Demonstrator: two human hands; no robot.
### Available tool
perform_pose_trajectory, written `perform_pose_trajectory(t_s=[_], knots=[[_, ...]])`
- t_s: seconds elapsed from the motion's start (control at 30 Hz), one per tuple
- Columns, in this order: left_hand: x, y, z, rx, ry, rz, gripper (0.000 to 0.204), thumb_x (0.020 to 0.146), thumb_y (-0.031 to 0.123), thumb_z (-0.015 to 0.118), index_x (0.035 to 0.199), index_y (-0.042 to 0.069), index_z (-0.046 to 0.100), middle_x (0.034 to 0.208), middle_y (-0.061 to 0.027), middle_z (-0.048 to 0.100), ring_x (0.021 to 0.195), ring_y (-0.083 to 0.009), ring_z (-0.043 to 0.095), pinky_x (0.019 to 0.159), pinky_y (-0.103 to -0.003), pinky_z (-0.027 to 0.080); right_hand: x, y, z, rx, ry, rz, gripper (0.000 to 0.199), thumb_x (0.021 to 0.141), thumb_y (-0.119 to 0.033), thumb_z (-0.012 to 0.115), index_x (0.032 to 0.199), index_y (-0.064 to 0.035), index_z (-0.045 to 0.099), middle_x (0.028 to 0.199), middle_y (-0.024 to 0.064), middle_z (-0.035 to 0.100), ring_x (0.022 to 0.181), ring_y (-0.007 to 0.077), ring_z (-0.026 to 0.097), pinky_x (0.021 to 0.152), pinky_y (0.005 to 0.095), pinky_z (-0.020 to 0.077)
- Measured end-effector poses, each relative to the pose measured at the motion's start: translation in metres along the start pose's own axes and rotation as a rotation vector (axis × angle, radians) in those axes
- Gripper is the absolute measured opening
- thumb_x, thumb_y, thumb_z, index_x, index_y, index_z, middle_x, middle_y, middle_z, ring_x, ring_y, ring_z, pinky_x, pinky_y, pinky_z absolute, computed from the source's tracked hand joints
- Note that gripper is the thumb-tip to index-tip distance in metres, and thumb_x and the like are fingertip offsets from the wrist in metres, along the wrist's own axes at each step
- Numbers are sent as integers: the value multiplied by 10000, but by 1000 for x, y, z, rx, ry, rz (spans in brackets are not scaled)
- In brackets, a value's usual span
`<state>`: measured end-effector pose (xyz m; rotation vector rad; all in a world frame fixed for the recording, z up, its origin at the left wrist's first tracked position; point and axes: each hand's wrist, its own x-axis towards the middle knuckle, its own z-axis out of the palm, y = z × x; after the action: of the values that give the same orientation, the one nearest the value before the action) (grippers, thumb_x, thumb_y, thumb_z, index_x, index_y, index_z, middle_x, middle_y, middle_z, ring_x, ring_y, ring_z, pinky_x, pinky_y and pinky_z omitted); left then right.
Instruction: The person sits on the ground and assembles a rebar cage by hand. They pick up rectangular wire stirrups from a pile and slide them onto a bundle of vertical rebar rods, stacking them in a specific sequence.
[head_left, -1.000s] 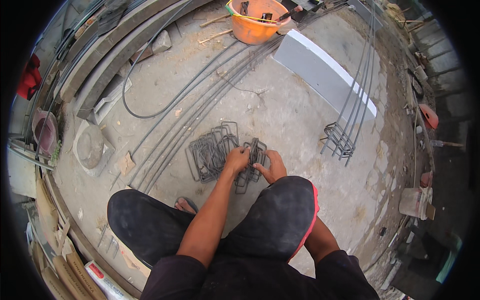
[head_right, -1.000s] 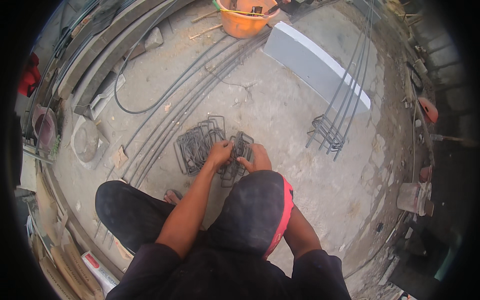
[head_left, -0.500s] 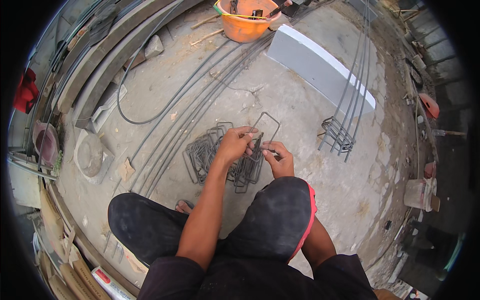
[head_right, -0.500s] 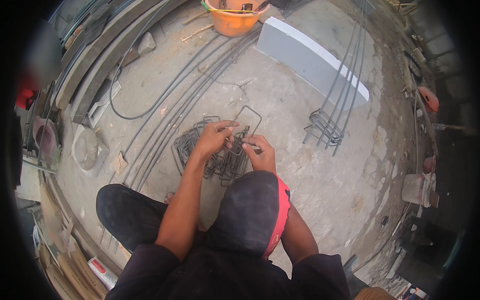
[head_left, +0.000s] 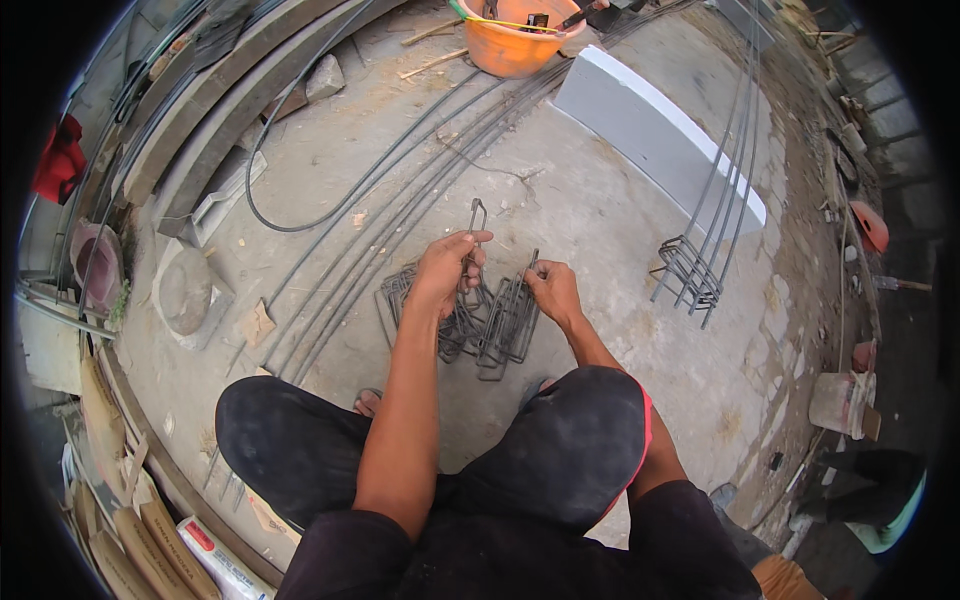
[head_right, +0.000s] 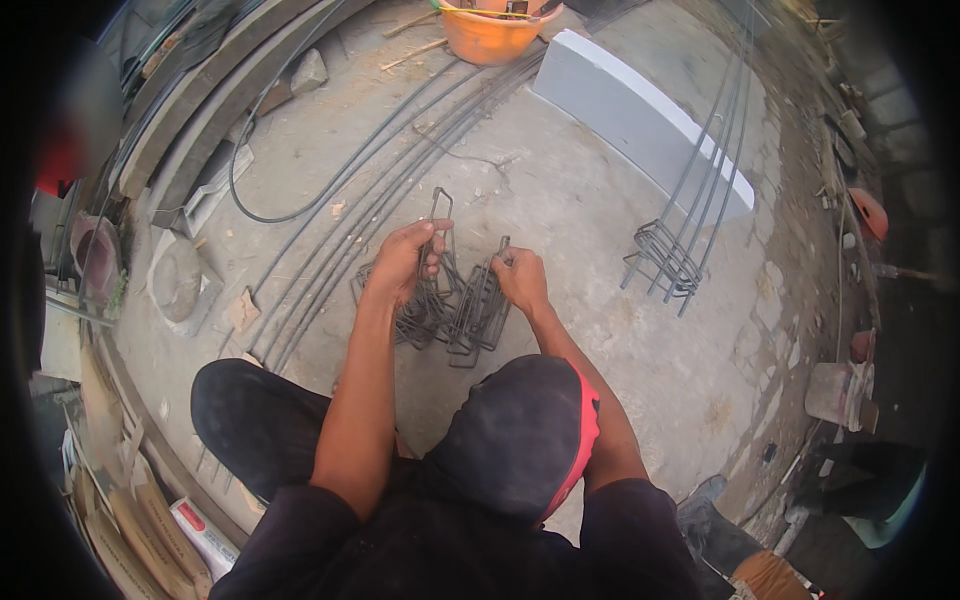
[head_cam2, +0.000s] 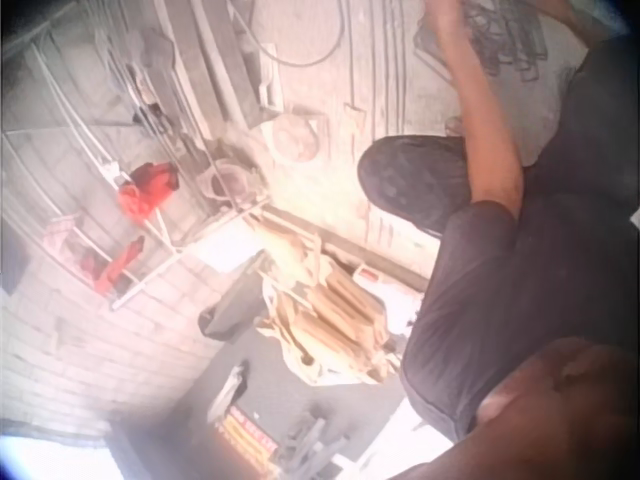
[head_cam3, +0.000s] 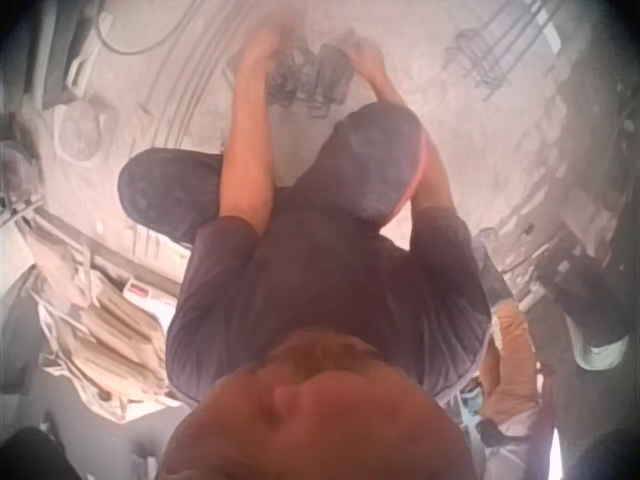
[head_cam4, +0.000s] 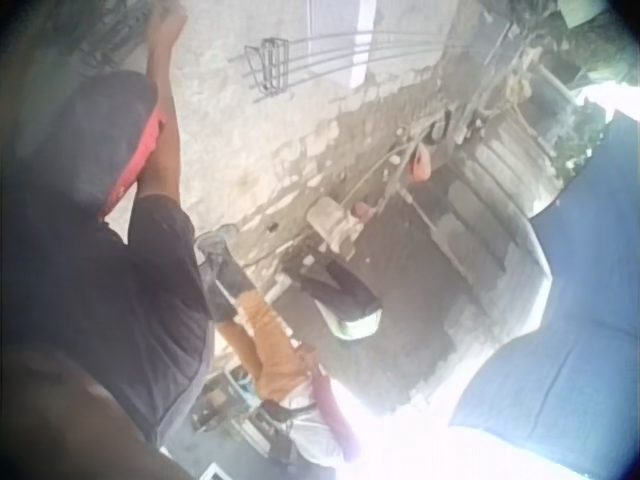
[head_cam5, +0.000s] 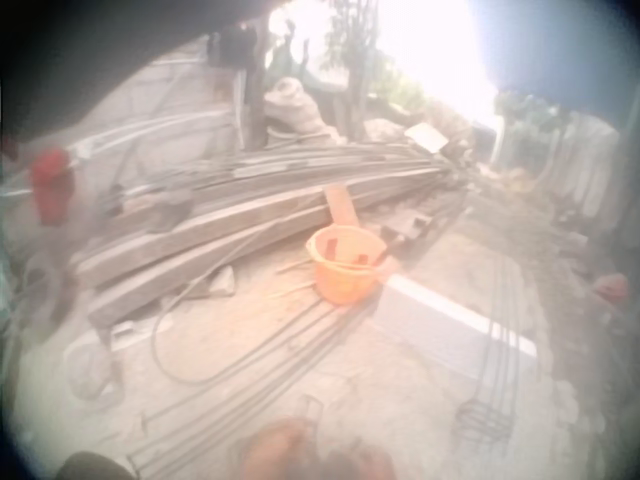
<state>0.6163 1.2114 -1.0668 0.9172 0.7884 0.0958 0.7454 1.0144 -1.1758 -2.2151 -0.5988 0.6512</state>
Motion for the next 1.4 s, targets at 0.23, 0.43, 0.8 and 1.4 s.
perform_pose_trajectory(t_s=[0.23, 0.43, 0.8, 1.4], knots=[[-4, 10, -28, -226, -162, -10, 406, 1095, 127, 496, 1449, -67, 536, 756, -2, 535, 531, -37, 368, 415, -201, 270, -40, -129, -87, -21, 55, -210, 216, 1017, -144, 650, 1029, 27, 781, 696, 56, 665, 601, 135, 604, 583, 297, 484], [1, 5, -14, -257, -71, -48, 279, 1128, 196, 501, 1269, -20, 607, 762, -22, 552, 522, -49, 352, 417, -214, 257, -44, -124, -97, 519, -112, -180, 232, 1025, -55, 592, 1158, 54, 749, 858, 54, 727, 668, 167, 687, 642, 312, 590], [2, -21, 2, -231, 54, -63, 330, 1145, 239, 488, 1299, -41, 569, 1208, -219, 691, 996, -277, 714, 797, -418, 618, -43, -123, -34, 549, -321, -1, 234, 1041, -63, 578, 1165, 48, 742, 1101, 119, 771, 969, 197, 753, 675, 332, 625], [6, -8, -31, -142, 192, 29, 309, 1124, 181, 522, 1321, -41, 606, 1048, -158, 733, 762, -185, 706, 641, -335, 637, -31, -59, -9, -84, -27, -155, 297, 981, -291, 715, 987, -2, 781, 1000, 246, 744, 924, 448, 719, 805, 512, 544]])
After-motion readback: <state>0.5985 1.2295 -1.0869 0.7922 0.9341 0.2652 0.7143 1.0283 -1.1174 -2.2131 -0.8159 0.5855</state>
